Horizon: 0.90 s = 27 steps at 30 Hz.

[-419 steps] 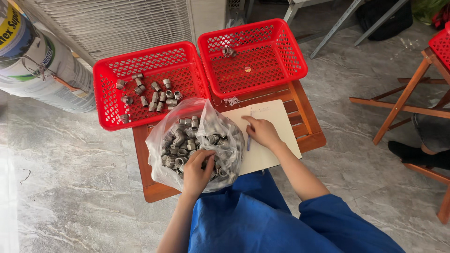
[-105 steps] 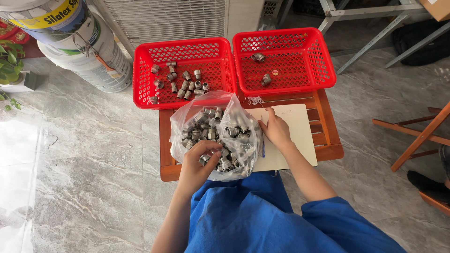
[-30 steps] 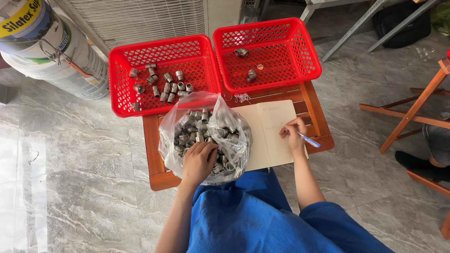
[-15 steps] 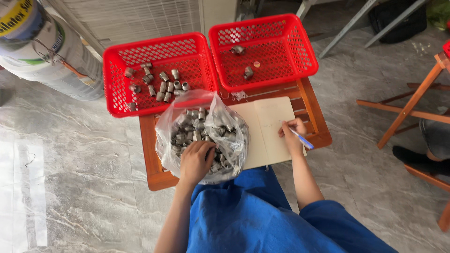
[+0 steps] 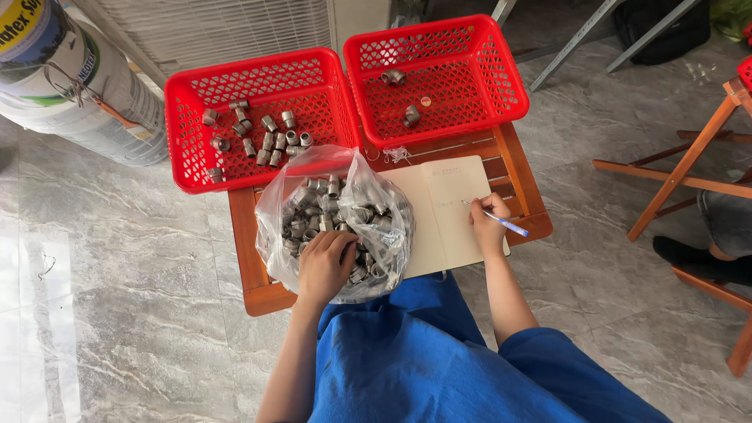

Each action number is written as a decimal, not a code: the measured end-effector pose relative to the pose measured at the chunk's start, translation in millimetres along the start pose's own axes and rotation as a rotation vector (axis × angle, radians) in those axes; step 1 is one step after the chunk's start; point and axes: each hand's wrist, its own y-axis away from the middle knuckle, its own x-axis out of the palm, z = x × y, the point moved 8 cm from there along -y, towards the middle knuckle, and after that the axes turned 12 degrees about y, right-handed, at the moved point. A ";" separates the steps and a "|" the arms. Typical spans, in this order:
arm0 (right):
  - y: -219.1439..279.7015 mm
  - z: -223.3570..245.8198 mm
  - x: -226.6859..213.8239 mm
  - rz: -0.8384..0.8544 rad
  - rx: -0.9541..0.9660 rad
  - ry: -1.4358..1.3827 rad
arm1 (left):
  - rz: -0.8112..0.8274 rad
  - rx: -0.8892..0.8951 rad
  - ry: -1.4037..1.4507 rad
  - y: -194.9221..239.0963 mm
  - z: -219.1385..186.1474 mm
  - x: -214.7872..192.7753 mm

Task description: The person sorts small metal pipe fittings from a plastic bag into two red baskets. They repeatedly pick up fittings, inspect them, and place them into the left basket, occasionally writing on a notebook with a pen.

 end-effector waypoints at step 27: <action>-0.5 -9.0 2.4 -0.093 -0.085 0.215 | -0.014 0.001 -0.022 2.4 3.4 2.1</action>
